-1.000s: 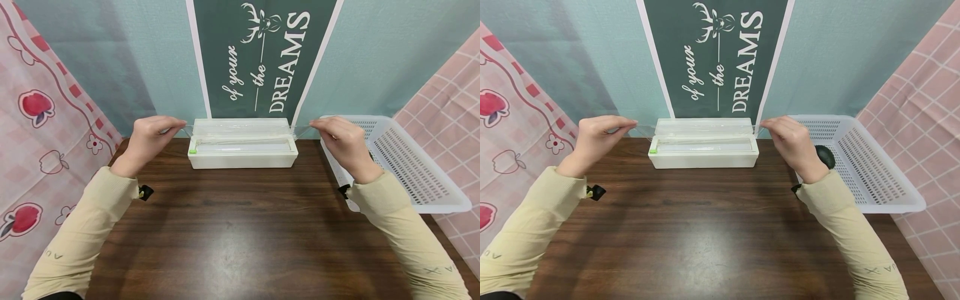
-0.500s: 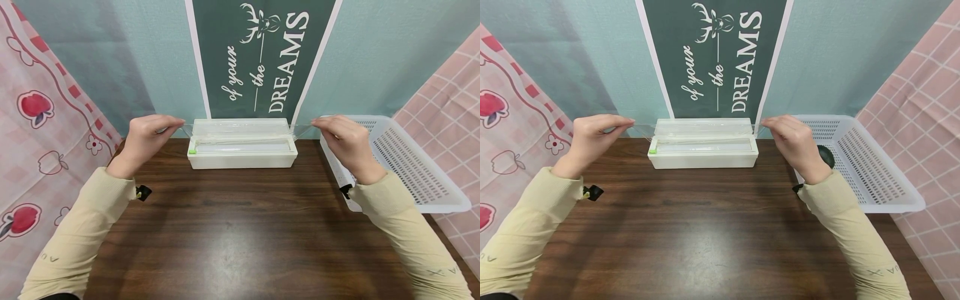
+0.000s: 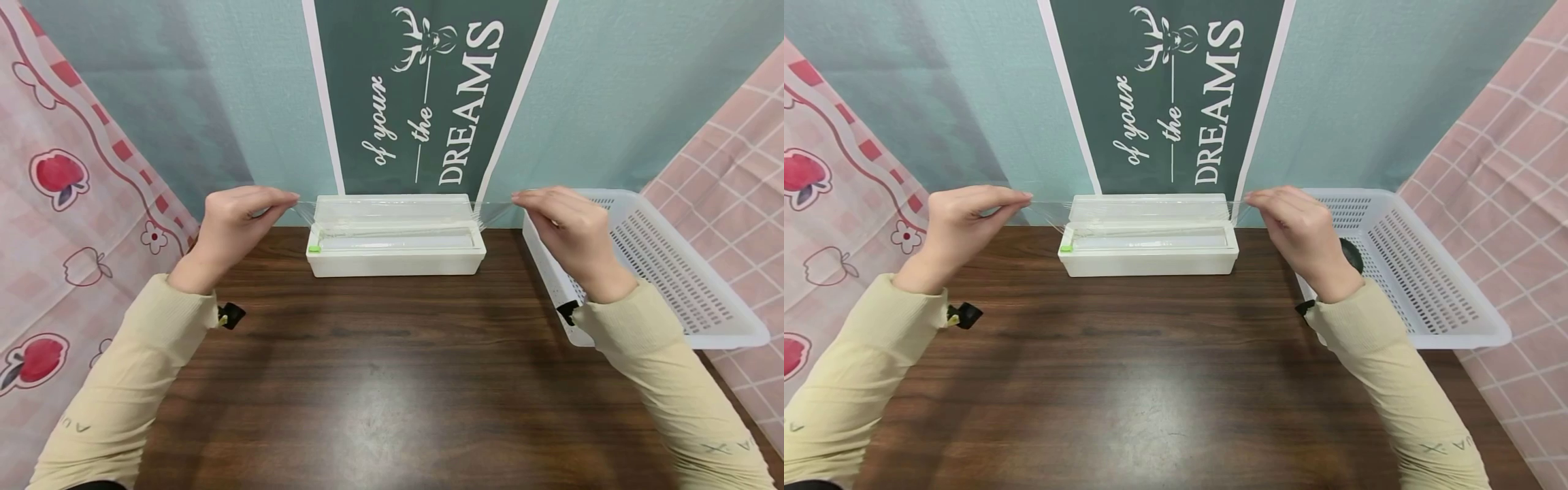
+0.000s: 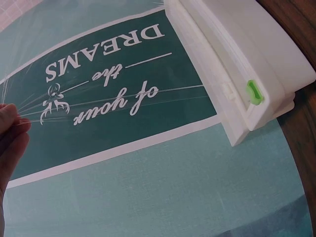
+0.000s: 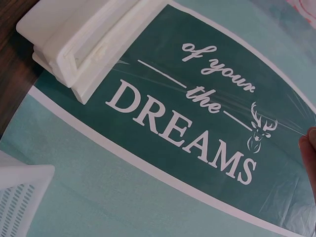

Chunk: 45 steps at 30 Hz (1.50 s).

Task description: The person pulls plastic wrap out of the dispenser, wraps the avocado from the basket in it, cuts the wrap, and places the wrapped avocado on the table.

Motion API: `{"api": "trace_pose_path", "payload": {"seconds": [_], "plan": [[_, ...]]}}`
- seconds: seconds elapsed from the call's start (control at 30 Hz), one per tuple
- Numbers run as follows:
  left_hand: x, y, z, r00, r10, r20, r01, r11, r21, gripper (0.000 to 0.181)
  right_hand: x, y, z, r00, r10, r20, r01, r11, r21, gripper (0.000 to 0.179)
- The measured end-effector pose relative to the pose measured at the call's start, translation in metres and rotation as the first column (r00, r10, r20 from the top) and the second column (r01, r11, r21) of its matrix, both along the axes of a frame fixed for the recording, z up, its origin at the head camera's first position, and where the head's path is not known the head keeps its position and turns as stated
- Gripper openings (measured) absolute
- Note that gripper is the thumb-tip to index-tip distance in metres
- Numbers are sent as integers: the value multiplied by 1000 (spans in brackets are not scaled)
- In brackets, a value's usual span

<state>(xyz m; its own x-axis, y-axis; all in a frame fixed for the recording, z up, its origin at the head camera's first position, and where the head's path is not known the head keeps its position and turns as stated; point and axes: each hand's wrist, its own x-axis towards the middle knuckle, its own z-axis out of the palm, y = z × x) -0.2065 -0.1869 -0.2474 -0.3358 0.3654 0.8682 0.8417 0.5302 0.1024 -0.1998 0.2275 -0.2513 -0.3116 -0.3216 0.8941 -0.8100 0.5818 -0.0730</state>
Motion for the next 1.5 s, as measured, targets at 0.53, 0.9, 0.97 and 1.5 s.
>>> {"api": "trace_pose_path", "payload": {"seconds": [0.53, 0.9, 0.97, 1.5], "plan": [[6, 0, 6, 1000, 11, -28, -10, 1000, 21, 18, 10, 0, 5, 999, -28, -16, 27, 999, -27, 20], [10, -1, 11, 999, 20, -43, -19, 999, 30, 20, 15, -3, 11, 998, -44, -35, 43, 998, -34, 19], [10, -1, 12, 999, 27, -46, -25, 999, 30, 20, 16, -3, 12, 998, -51, -36, 49, 998, -32, 19], [18, -3, 18, 998, 33, -58, -32, 999, 23, 18, 27, -8, 18, 997, -63, -38, 61, 997, -55, 19]]}}
